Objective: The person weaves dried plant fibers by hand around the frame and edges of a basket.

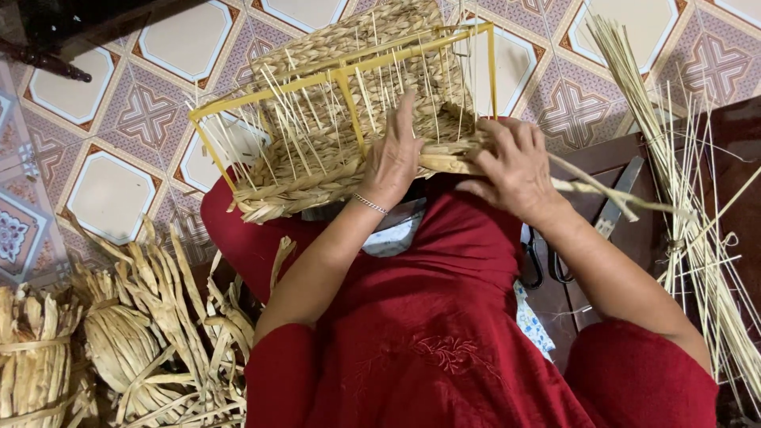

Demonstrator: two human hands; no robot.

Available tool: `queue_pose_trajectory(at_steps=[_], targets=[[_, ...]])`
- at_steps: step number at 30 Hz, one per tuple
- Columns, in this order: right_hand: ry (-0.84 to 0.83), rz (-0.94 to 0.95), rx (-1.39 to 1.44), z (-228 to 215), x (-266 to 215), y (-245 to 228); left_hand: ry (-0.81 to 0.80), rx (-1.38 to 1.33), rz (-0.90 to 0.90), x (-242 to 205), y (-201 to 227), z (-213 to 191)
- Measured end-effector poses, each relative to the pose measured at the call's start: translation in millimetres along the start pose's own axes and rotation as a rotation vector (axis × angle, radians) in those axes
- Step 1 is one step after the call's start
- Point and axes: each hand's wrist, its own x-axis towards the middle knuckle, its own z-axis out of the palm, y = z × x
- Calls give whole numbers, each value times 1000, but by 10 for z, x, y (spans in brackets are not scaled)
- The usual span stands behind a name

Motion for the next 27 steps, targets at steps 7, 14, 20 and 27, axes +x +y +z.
queue_pose_trajectory(at_steps=[7,14,20,27], targets=[[-164,-36,-170,-50,-107,-107,-164,67,19,71,-88,125],[-332,48,-6,-92,-85,-219,-114,-222,157,7,-49,-59],[-490,491,564,-109,110,-5,-469,-320,-32,44,76,-428],[-184,-15,-24,-145,497,-194,-348,-319,79,-46,-90,-180]])
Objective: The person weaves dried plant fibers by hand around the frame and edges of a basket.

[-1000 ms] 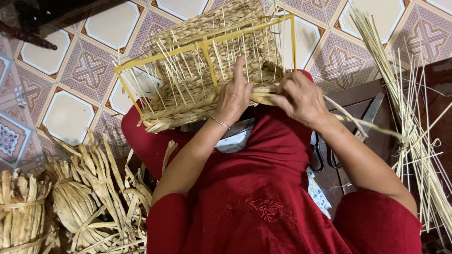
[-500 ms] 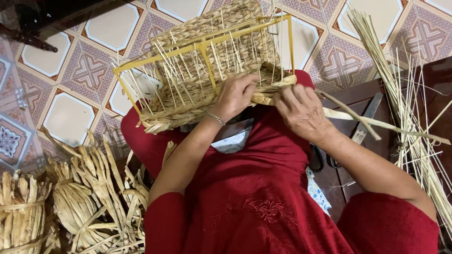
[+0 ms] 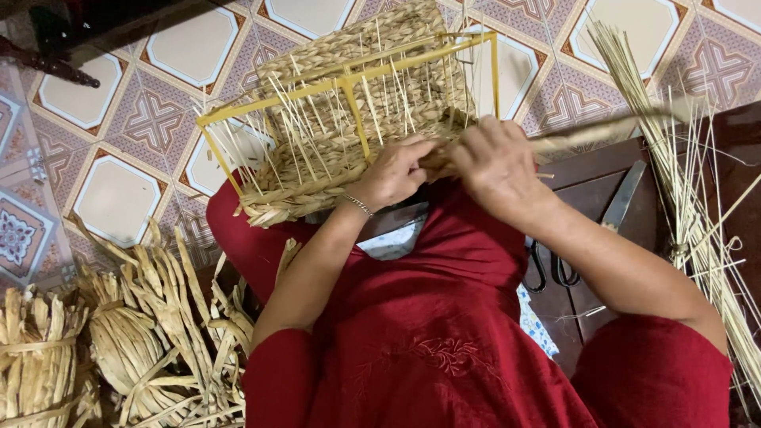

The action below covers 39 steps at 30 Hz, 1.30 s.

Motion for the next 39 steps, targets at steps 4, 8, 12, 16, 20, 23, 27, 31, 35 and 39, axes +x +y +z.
queue_pose_trajectory(at_steps=[4,8,12,16,20,23,27,31,35,39], targets=[[-64,-133,-171,-45,72,32,133,272,205,-49,-436,347],[-666,159,-68,136,234,249,258,666,264,101,-323,395],[-923,346,300,136,451,563,-199,306,-290,187,258,160],[-949,644,623,214,383,706,22,470,-118,195,330,276],[-698,436,616,445,86,752,326,389,82,39,171,373],[-547,421,590,542,-103,704,325,510,125,-85,235,351],[-101,206,269,748,-221,548,420,567,313,-216,424,254],[41,106,63,830,-274,472,449,576,381,-225,418,247],[-99,319,262,815,-344,393,315,370,94,-113,166,322],[-126,420,486,736,-527,477,252,392,-111,173,42,303]])
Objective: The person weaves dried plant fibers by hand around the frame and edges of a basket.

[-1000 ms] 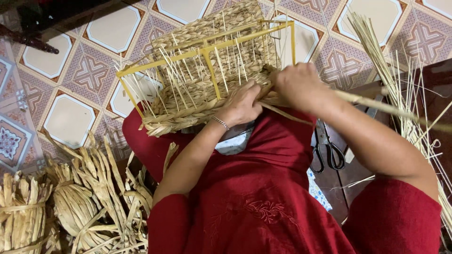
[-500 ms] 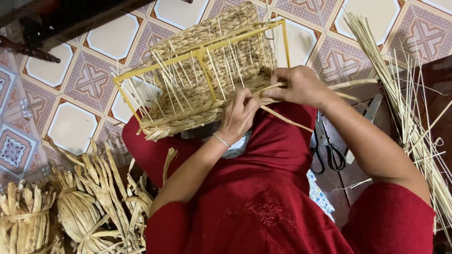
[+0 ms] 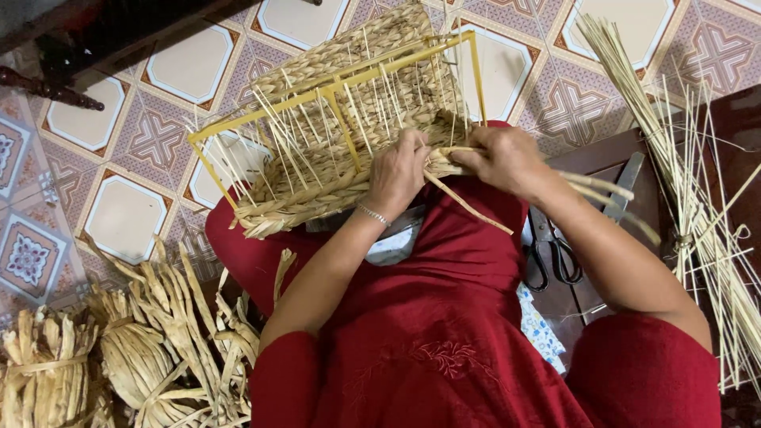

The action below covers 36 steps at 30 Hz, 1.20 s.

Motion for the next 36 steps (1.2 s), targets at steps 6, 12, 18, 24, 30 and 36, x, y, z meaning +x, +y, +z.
queue_pose_trajectory(at_steps=[6,12,18,24,30,36], targets=[[-265,364,-242,-241,-41,11,93,-50,75,125,82,37],[130,-243,-283,-334,-200,-304,-143,65,147,228,54,117],[36,-265,-431,-375,-254,-484,-105,-154,30,346,136,102],[52,-271,-293,-223,-200,-373,-37,-422,131,172,79,-40],[-221,148,175,-558,-86,-333,-348,-446,130,96,152,-390],[234,-650,-345,-539,-1,-645,-183,-507,343,99,121,-292]])
